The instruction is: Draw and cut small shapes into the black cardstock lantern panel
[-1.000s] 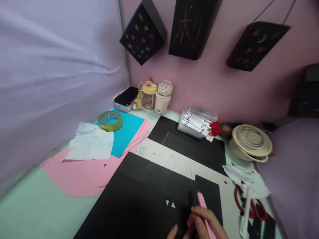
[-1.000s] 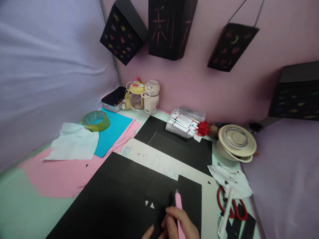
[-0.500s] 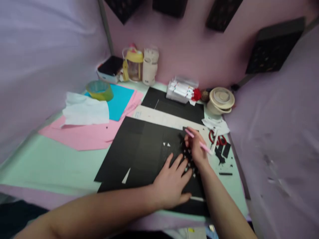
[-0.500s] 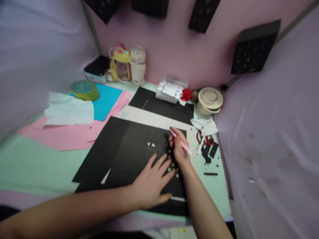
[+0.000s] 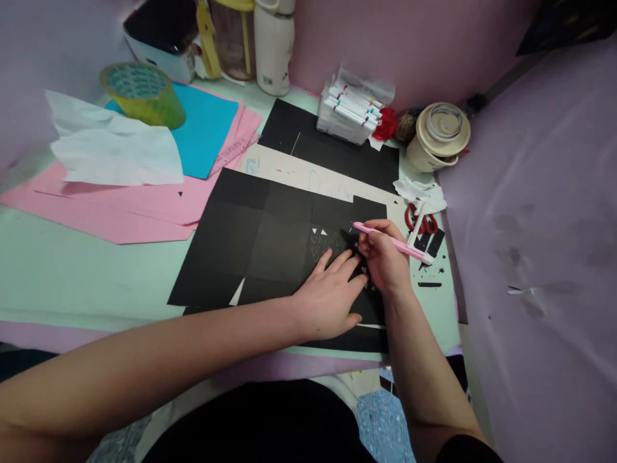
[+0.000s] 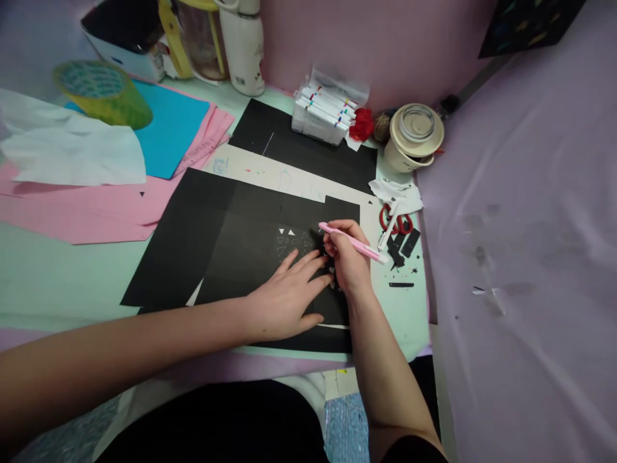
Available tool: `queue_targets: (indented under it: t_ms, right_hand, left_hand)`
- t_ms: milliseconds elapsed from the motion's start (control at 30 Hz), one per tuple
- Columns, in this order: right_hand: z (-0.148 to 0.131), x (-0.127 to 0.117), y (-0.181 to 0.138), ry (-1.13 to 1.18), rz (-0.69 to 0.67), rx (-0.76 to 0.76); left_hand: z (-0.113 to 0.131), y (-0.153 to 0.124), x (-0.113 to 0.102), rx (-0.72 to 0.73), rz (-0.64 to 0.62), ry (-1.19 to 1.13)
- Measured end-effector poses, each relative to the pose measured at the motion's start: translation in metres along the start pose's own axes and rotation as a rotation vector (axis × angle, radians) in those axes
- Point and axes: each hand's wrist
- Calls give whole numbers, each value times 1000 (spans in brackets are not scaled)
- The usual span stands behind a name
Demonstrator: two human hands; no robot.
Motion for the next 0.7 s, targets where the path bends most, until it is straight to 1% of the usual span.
queue_targets:
  t_ms: [100,167,300,367,467,567,700]
  right_hand:
    - [5,1,0,-29,22,-2]
    - [7,2,0,-66,38,-24]
    - [8,4,-3,-128,82,-110]
    - [8,5,-6,-169,130,-178]
    - [8,6,-9,-297,182,-298]
    - [9,6,-10,-398,163,-355]
    - [10,3,-8,-401,99,-341]
  left_hand:
    - [-7,4,-10,29,-53,20]
    - [-14,5,-15,75,-59,69]
    - [-27,0,-16,175,12,194]
    - [-33,-4,-13,200,38,213]
    - [-39,-9,-8,227,79,214]
    - [-41,-12,-4,237,114,211]
    - [-42,-13,-4,244,143,221]
Point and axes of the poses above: each hand's wrist, its own y-axis towards the middle knuckle, its own x-axis out of the palm, z = x × y, and after that the axes turned 15 degrees about z, right-handed
